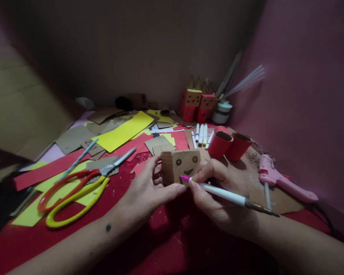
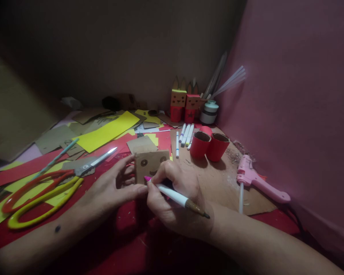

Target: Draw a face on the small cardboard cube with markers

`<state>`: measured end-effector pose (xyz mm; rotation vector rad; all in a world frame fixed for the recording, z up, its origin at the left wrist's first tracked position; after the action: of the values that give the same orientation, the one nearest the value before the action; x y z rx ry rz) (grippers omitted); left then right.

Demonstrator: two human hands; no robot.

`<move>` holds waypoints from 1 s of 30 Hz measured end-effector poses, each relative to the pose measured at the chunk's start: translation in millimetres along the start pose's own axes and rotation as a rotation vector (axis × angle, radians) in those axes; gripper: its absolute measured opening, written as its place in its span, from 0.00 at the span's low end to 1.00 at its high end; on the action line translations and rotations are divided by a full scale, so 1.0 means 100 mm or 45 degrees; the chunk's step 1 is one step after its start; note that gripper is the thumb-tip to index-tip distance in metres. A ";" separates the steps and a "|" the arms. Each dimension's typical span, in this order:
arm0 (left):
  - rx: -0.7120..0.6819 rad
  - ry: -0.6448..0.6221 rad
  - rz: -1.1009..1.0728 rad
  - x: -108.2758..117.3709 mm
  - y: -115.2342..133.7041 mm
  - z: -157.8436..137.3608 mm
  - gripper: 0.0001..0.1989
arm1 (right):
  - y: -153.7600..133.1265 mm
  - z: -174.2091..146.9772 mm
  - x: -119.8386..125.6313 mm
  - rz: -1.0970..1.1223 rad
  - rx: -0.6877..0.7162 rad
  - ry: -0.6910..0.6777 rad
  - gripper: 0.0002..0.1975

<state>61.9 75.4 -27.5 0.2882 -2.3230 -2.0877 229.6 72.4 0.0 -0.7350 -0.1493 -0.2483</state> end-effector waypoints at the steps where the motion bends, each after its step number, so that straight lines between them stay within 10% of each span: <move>1: 0.003 0.008 -0.006 0.00 0.00 -0.01 0.38 | 0.00 0.00 0.00 0.004 -0.002 -0.008 0.06; 30: 0.003 0.038 0.041 0.00 0.01 0.00 0.40 | 0.02 -0.01 -0.02 -0.002 -0.006 0.045 0.06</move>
<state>62.2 75.1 -26.4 0.2779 -2.2980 -2.0521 228.8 73.5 -2.7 -0.7348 -0.1161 -0.2629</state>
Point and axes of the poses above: each hand's wrist, its own z-axis towards the middle knuckle, its own x-axis out of the back of the hand, y = z × x, the point moved 3 cm from there along z, towards the middle knuckle, and after that the axes turned 15 degrees about y, right-handed, at the moved point
